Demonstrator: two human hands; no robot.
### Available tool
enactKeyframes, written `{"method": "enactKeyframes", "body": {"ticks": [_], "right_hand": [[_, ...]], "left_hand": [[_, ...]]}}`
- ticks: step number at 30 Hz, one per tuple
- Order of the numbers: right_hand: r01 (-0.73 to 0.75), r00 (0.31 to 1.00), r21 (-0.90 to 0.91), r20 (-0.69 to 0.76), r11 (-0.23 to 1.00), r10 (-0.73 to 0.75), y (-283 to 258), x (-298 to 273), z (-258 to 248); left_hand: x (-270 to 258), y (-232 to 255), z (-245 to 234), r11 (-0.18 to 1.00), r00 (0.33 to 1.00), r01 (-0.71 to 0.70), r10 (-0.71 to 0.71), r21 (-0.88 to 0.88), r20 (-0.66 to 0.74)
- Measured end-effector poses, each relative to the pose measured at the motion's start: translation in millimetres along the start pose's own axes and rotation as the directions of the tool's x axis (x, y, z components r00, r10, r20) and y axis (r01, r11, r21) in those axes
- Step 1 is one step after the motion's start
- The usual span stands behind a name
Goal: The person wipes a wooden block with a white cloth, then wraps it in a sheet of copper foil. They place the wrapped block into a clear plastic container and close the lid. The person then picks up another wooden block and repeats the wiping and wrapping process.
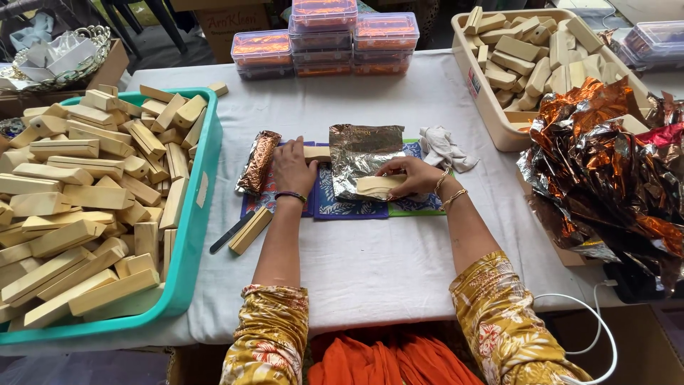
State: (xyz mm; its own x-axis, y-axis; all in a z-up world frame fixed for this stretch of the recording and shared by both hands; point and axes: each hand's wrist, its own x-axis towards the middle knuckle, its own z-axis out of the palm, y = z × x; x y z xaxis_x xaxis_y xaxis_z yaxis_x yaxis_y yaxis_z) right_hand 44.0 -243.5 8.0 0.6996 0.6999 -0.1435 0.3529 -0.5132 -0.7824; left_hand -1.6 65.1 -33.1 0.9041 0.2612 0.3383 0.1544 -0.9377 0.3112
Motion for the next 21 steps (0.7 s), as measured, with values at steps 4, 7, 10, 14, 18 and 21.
{"method": "enactKeyframes", "body": {"ticks": [4,7,10,14,18,21], "right_hand": [[0.012,1.000,0.069,0.008,0.998,-0.012,-2,-3,-1],[0.004,1.000,0.080,0.011,0.997,-0.005,-3,-4,-1],[0.012,1.000,0.057,-0.014,0.998,-0.011,2,-1,0],[-0.008,1.000,0.083,-0.005,0.997,0.008,-7,-6,-3],[0.008,1.000,0.111,-0.009,0.994,-0.007,-15,-13,-6],[0.086,0.996,0.142,-0.016,0.986,-0.085,-9,-12,-9]], "left_hand": [[0,-6,-4,0.996,1.000,-0.010,0.011,0.088,-0.006],[1,-7,-18,0.993,0.972,0.102,-0.113,0.064,0.208],[5,-7,-27,0.986,0.988,0.157,-0.157,-0.062,-0.001],[2,27,-44,0.760,0.973,-0.173,0.031,-0.627,-0.231],[-20,65,-33,0.684,0.917,-0.285,0.398,-0.672,0.015],[-23,70,-35,0.753,0.885,-0.298,0.448,-0.587,0.126]]}}
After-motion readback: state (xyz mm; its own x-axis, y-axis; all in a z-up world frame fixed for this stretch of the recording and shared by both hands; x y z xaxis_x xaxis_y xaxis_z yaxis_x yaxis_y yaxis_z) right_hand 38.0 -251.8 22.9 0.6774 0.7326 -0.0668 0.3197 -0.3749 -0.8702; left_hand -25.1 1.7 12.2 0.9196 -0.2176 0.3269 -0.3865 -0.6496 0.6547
